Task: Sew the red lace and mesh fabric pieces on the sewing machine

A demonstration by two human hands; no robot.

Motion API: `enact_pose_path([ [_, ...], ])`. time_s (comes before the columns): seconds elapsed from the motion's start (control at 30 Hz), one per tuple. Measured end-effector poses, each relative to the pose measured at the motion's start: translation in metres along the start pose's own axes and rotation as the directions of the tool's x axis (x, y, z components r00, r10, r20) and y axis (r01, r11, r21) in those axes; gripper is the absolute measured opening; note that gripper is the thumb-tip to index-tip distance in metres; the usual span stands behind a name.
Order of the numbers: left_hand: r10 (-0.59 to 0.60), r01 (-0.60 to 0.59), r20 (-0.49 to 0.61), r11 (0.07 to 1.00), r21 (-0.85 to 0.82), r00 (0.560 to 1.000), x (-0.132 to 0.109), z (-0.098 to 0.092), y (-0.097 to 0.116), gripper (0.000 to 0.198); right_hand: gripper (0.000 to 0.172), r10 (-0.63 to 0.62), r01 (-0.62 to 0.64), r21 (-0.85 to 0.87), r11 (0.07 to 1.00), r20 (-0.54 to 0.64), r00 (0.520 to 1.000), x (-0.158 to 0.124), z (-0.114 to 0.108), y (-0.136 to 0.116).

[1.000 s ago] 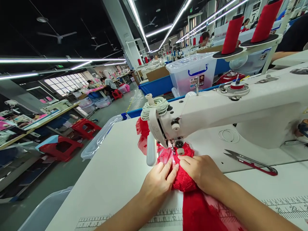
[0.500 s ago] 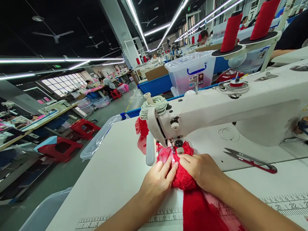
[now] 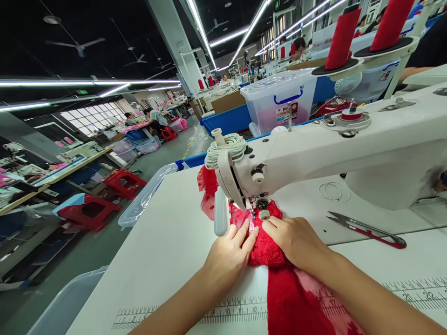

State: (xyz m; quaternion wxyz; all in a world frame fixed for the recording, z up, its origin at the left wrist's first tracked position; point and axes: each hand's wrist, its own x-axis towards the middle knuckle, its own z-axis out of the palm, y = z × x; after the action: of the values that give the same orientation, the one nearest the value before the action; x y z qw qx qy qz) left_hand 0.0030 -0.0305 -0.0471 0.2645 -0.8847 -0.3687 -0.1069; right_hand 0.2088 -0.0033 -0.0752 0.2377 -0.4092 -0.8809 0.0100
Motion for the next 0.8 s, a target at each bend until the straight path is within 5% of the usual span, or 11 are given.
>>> enact_pose_path([
  [0.33,-0.009,0.002,-0.094,0.997,-0.078,0.996,-0.002,-0.007,0.003,0.032,0.034,-0.138,0.137,-0.015,0.99,-0.083,0.987,0.002,-0.016,-0.002],
  [0.8,0.009,-0.018,-0.15,0.998,-0.053,0.989,-0.004,-0.006,0.004,0.03,0.026,-0.085,0.076,-0.076,0.994,-0.12,0.989,-0.001,-0.003,0.002],
])
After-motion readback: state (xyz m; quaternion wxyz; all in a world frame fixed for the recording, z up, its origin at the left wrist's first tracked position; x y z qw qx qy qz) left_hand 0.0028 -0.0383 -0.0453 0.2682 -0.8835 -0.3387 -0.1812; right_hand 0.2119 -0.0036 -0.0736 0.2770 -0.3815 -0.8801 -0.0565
